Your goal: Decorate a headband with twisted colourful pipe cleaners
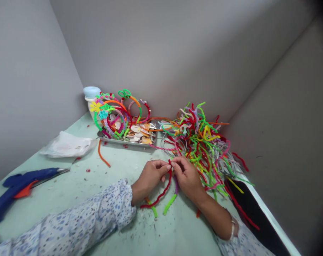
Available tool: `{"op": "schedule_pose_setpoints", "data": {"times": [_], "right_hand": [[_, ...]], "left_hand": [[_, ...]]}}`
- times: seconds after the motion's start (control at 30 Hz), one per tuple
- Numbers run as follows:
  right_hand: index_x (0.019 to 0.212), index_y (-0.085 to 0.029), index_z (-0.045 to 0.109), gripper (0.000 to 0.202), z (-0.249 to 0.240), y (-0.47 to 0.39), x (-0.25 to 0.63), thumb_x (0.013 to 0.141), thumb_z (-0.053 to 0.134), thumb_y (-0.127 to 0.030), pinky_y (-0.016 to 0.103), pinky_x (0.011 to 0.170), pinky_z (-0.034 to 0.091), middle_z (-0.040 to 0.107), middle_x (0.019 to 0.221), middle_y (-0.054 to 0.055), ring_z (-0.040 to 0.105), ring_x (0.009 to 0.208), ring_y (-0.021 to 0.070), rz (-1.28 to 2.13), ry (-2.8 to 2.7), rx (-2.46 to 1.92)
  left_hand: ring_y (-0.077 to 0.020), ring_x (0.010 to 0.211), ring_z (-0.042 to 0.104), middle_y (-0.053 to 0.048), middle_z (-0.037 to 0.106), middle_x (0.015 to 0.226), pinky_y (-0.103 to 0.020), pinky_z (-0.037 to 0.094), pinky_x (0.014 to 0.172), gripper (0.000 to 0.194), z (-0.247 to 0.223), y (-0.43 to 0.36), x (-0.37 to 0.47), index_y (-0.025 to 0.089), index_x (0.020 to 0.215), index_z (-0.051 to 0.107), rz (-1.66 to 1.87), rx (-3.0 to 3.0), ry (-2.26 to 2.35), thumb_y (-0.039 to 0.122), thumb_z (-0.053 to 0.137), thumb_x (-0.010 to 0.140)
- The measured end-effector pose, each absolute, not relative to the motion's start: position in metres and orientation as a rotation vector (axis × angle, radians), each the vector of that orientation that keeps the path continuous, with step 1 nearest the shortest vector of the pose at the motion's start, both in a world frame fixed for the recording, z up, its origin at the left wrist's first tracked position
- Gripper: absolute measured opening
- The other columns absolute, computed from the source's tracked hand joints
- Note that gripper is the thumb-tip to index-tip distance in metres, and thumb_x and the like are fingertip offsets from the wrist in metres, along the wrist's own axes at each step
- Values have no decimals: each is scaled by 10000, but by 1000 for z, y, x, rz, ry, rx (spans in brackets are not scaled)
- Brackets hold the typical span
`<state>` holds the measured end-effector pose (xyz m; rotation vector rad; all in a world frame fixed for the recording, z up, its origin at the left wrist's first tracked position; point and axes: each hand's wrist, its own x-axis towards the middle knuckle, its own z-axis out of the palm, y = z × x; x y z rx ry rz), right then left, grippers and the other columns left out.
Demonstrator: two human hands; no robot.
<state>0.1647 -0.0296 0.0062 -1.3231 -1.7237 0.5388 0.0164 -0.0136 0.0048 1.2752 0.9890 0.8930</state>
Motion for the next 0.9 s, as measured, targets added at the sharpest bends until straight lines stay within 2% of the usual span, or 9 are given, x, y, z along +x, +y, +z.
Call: {"op": "schedule_pose_setpoints", "data": {"times": [0.13,0.3,0.47,0.63,0.9], "right_hand": [[862,-196,565,102,5,-29,166,889,476,-239,263,710,416,594,837,14,550,769,155,542,-1685,-1313],[866,-198,586,115,3,-30,165,878,502,-276,263,705,431,603,830,14,558,763,156,618,-1631,-1286],[977,-202,563,208,2,-30,163,853,541,-368,250,600,445,603,799,5,549,652,140,809,-1445,-1280],[798,-187,561,196,6,-33,161,843,552,-378,228,549,403,554,666,-21,501,587,123,868,-1580,-1286],[809,-178,605,156,5,-35,160,852,517,-298,219,556,394,596,697,-11,502,594,116,884,-1697,-1281]], "left_hand": [[-73,434,354,48,466,464,-210,244,454,242,5,-14,17,126,778,641,861,1293,1013,359,576,776],[-68,426,329,49,460,464,-209,235,445,224,5,-13,17,132,718,600,858,1287,974,344,571,782],[-71,470,358,49,446,496,-207,272,484,234,2,-12,17,141,695,557,956,1238,948,355,576,788],[-67,511,349,43,439,566,-206,267,495,217,4,-10,16,134,703,570,1048,1166,945,339,601,769],[-68,493,353,43,441,531,-216,244,482,193,5,-10,15,136,669,585,1046,1100,933,311,613,745]]}}
